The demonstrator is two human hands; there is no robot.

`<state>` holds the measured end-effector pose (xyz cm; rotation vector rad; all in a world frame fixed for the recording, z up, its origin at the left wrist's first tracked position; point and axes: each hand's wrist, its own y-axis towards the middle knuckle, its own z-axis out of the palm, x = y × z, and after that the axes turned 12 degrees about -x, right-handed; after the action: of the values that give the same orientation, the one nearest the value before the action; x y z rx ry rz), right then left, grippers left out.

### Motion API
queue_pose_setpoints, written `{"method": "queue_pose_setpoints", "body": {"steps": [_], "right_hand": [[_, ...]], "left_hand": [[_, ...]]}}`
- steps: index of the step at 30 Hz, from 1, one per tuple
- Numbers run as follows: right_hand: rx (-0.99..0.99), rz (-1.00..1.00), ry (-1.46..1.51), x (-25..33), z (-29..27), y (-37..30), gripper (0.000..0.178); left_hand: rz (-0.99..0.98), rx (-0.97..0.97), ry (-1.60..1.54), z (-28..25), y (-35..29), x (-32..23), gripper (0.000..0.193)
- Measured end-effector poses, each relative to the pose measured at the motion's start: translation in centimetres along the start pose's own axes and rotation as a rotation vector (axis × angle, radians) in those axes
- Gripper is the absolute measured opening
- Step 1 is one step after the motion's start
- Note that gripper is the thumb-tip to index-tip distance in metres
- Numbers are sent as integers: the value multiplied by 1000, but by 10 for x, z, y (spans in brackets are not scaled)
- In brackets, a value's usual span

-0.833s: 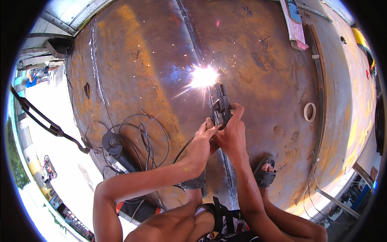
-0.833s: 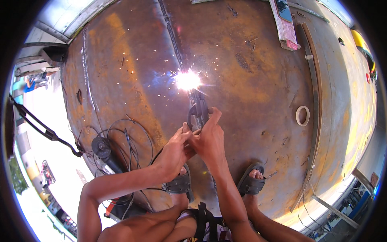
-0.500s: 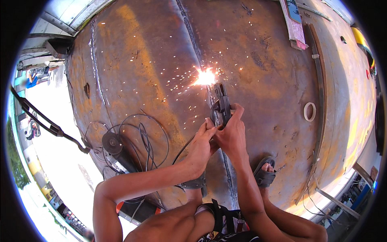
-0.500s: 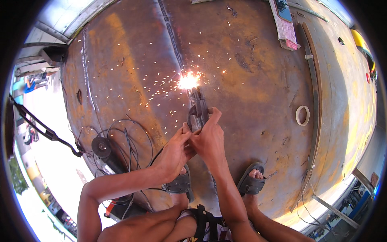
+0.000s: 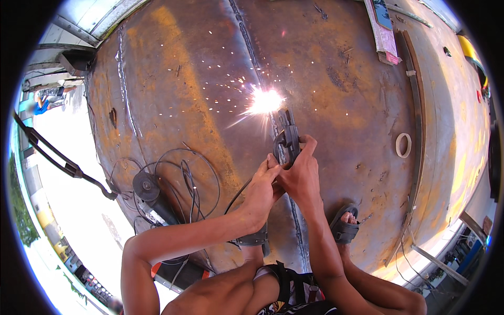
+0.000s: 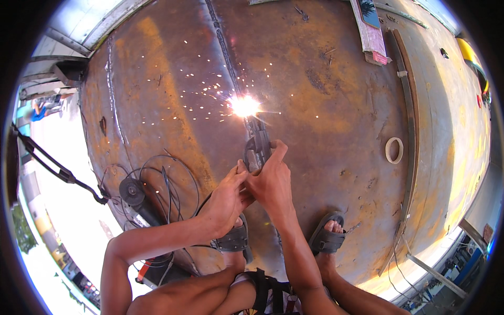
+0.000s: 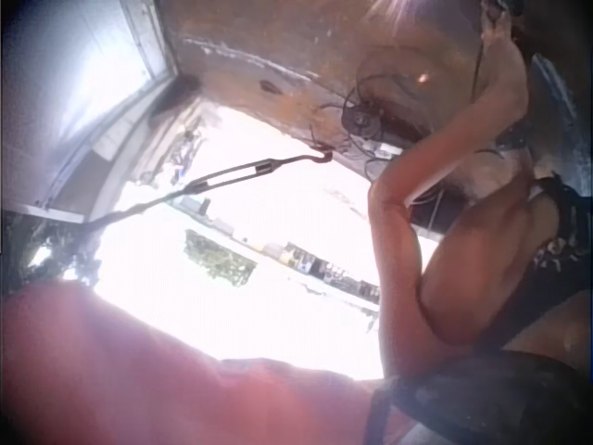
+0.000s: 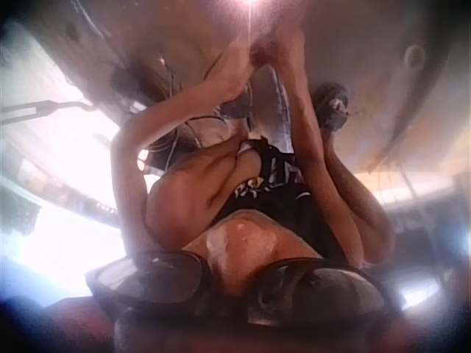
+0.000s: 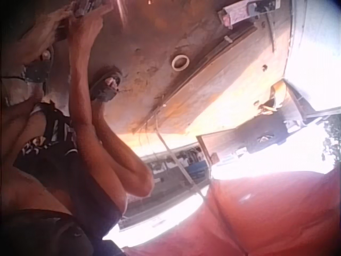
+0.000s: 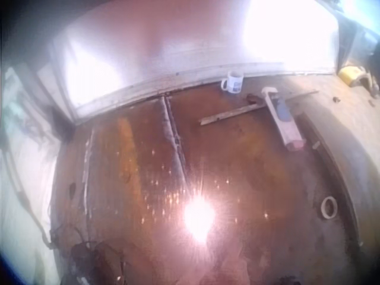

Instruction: The person welds a seam on a large curved metal surface using a handheld welding torch. They pause to insert a new welding rod and continue welding along the same seam. The person wears sandals and works in an outdoor or semi-outdoor workshop area.

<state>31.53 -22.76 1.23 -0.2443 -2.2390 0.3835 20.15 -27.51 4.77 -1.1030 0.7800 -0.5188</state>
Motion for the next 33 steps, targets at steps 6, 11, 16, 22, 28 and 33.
{"method": "queue_pose_setpoints", "body": {"steps": [6, 11, 16, 22, 28, 33], "right_hand": [[-9, -6, 25, -2, 2, 0, 78], [2, 8, 2, -1, 1, 0, 80], [-53, -75, 15, -8, 6, -1, 81], [0, -5, 35, -3, 3, 0, 79], [-2, -52, 31, -3, 1, 0, 75], [-6, -93, 51, -4, 3, -1, 74]], "left_hand": [[-22, -8, 4, 0, 0, 0, 49], [-25, -36, 6, 2, -2, -1, 49], [-14, -32, -12, 0, 1, 2, 45], [-20, -40, -11, -1, 3, 3, 43], [-21, -59, -2, 2, -1, 0, 41], [-38, -72, -7, 2, -1, -1, 39]]}}
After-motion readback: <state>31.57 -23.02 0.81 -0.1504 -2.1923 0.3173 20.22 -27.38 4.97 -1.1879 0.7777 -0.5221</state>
